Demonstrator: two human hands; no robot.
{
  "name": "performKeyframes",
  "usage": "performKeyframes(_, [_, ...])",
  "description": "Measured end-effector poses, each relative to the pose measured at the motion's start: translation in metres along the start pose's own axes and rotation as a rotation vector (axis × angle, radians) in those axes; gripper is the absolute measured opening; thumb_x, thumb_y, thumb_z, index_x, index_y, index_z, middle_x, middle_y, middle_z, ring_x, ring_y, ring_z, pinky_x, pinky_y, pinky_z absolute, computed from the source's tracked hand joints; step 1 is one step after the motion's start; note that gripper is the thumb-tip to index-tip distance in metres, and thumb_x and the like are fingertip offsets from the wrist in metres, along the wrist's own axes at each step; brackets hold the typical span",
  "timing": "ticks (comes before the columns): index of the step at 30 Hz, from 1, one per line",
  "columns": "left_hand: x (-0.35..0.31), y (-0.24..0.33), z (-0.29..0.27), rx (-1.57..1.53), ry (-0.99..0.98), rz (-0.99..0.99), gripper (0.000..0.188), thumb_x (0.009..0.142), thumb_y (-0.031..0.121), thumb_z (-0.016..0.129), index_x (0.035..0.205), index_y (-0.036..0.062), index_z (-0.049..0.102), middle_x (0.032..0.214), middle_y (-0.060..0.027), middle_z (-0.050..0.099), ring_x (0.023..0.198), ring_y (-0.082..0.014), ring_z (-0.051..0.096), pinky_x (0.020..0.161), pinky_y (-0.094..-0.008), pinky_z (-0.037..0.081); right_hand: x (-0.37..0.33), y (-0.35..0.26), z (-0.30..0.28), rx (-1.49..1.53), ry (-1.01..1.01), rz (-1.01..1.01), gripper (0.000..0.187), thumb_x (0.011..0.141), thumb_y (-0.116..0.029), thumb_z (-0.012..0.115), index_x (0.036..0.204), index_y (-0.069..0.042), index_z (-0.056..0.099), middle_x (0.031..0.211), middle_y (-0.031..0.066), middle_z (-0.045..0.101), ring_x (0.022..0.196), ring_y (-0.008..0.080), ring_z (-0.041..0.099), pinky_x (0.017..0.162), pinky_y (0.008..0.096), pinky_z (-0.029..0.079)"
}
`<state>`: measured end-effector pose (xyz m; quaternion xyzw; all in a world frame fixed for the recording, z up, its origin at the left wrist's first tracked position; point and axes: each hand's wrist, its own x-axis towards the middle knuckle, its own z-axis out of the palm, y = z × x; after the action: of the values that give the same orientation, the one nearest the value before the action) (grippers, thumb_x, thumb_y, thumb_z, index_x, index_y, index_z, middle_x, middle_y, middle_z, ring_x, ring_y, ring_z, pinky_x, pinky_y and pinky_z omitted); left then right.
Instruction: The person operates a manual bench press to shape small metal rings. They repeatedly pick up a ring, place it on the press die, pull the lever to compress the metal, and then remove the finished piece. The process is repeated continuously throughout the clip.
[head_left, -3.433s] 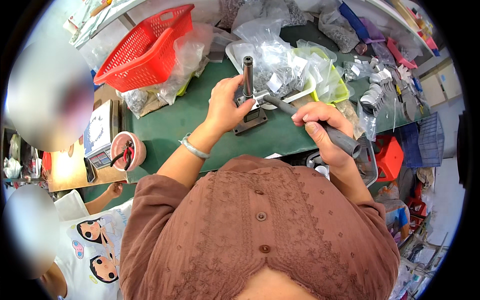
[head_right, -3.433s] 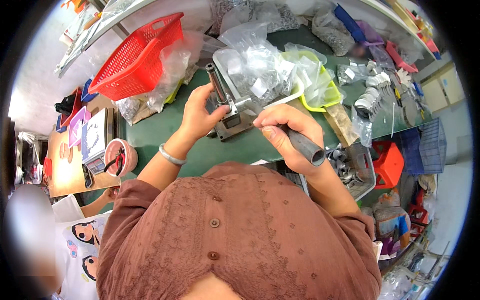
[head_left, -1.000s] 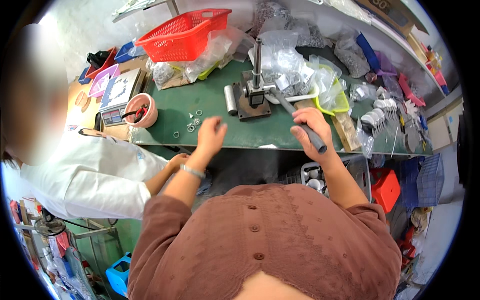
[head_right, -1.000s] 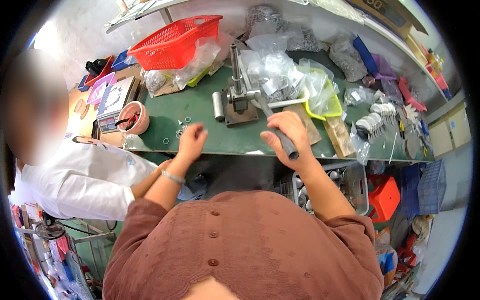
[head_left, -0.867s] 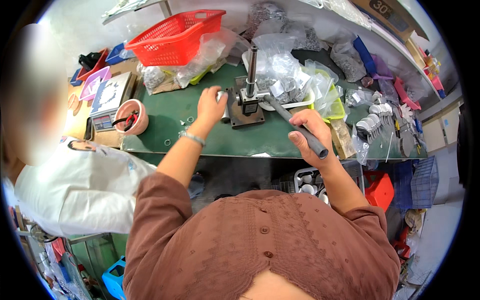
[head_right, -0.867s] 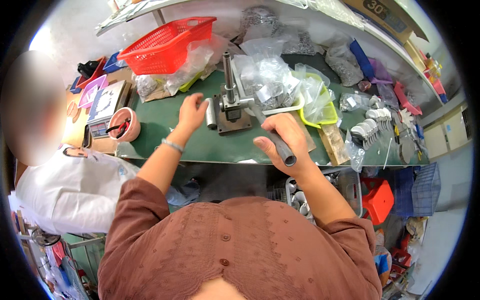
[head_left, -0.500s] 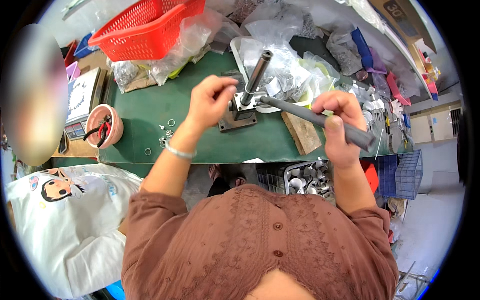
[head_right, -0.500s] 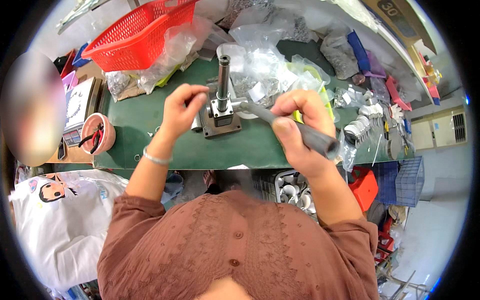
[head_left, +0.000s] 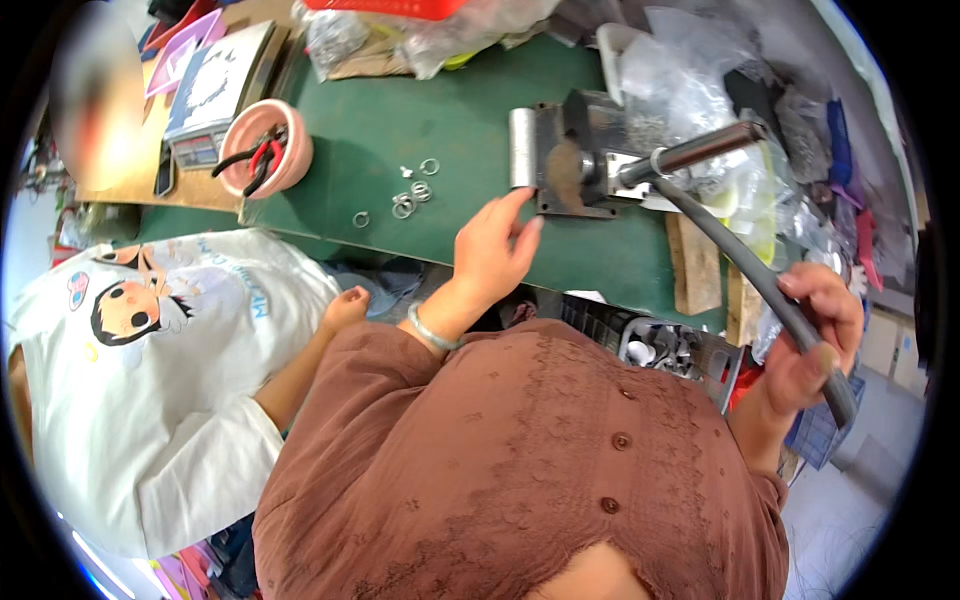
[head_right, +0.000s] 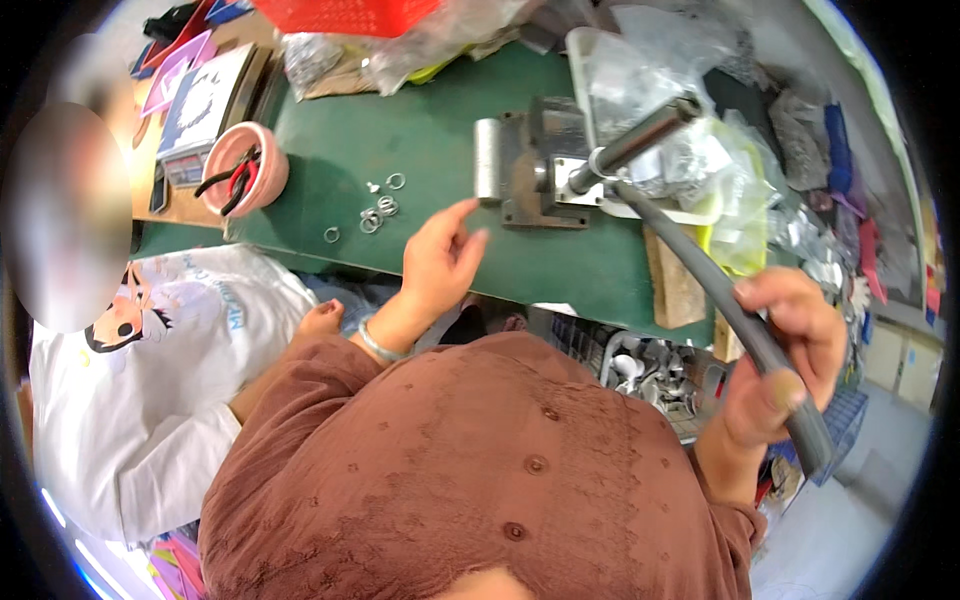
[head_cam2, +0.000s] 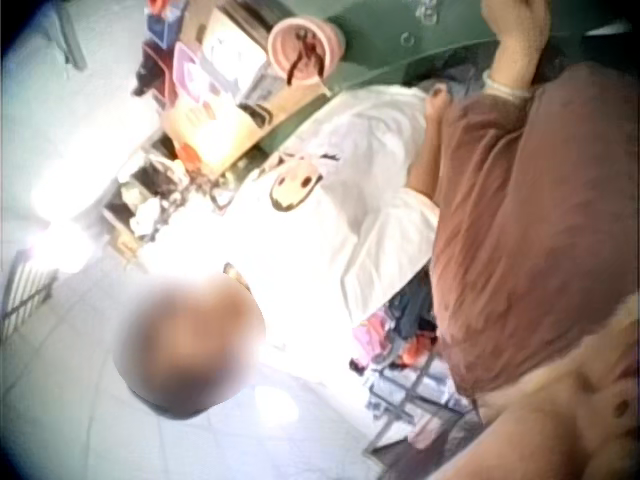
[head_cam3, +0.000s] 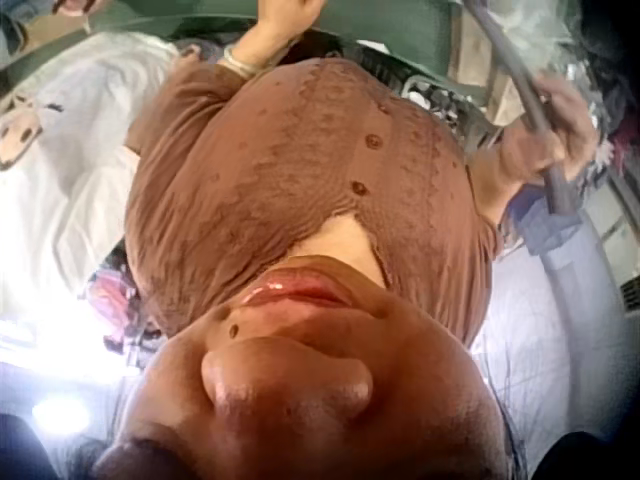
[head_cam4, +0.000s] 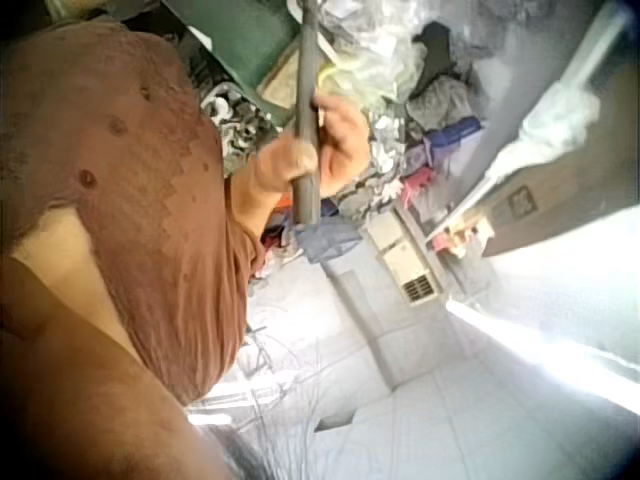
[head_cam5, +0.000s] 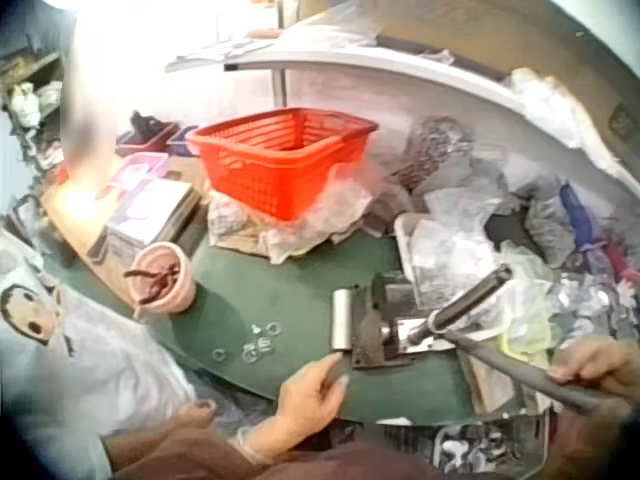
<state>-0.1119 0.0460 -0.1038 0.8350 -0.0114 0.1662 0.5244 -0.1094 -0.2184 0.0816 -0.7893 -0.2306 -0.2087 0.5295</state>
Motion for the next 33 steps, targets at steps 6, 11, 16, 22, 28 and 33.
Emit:
performKeyframes(6, [-0.039, -0.085, -0.043, 0.466, 0.099, -0.333, 0.036, 0.082, 0.017, 0.062, 0.117, 0.0063, 0.059, 0.067, -0.0084, 0.056, 0.057, -0.0223, 0.056, 0.056, -0.0345, 0.046, -0.004, 0.014, -0.015, 0.075, -0.064, -0.008, 0.06, 0.087, -0.061, 0.048, 0.1, -0.003, 0.049, 0.087, 0.0181, 0.057, 0.081, 0.0257, 0.053, 0.077, 0.0406, 0.041])
performKeyframes(11, [0.004, -0.115, -0.067, 0.634, 0.206, -0.293, 0.03, 0.08, 0.016, 0.063, 0.11, 0.0113, 0.063, 0.091, -0.0108, 0.057, 0.082, -0.0288, 0.057, 0.071, -0.0393, 0.048, -0.001, 0.014, -0.024, 0.147, -0.133, -0.014, 0.061, 0.088, -0.063, 0.043, 0.105, -0.005, 0.051, 0.087, 0.0173, 0.056, 0.079, 0.0258, 0.051, 0.075, 0.04, 0.039])
performKeyframes(16, [0.038, -0.143, -0.084, 0.752, 0.08, -0.009, 0.028, 0.078, 0.013, 0.065, 0.105, 0.0136, 0.066, 0.095, -0.0097, 0.057, 0.086, -0.0286, 0.056, 0.077, -0.0387, 0.047, 0.002, 0.017, -0.02, 0.128, -0.153, -0.043, 0.061, 0.088, -0.063, 0.043, 0.105, -0.005, 0.051, 0.087, 0.0166, 0.056, 0.078, 0.025, 0.049, 0.073, 0.0397, 0.038])
performKeyframes(22, [0.057, -0.162, -0.093, 0.623, -0.083, -0.297, 0.015, 0.081, 0.017, 0.061, 0.09, 0.0103, 0.071, 0.091, -0.0103, 0.067, 0.088, -0.0291, 0.061, 0.079, -0.0391, 0.048, 0.004, 0.016, -0.019, 0.113, -0.17, -0.057, 0.061, 0.089, -0.062, 0.042, 0.104, -0.004, 0.051, 0.088, 0.0173, 0.055, 0.077, 0.0251, 0.048, 0.072, 0.0403, 0.037])
performKeyframes(28, [0.062, -0.163, -0.11, 0.664, -0.128, -0.391, 0.018, 0.085, 0.015, 0.057, 0.097, 0.0065, 0.068, 0.091, -0.0161, 0.067, 0.086, -0.0324, 0.064, 0.077, -0.0388, 0.05, 0.005, 0.018, -0.017, 0.098, -0.159, -0.065, 0.059, 0.09, -0.061, 0.04, 0.104, -0.004, 0.05, 0.088, 0.0179, 0.055, 0.076, 0.0254, 0.048, 0.072, 0.0413, 0.038])
performKeyframes(33, [0.039, -0.16, -0.129, 0.637, 0.123, -0.352, 0.019, 0.085, 0.011, 0.054, 0.099, 0.0063, 0.066, 0.095, -0.0165, 0.064, 0.09, -0.0344, 0.061, 0.079, -0.0419, 0.049, 0.006, 0.019, -0.02, 0.074, -0.164, -0.066, 0.057, 0.092, -0.059, 0.039, 0.105, -0.004, 0.049, 0.088, 0.018, 0.055, 0.077, 0.0255, 0.049, 0.073, 0.0422, 0.038])
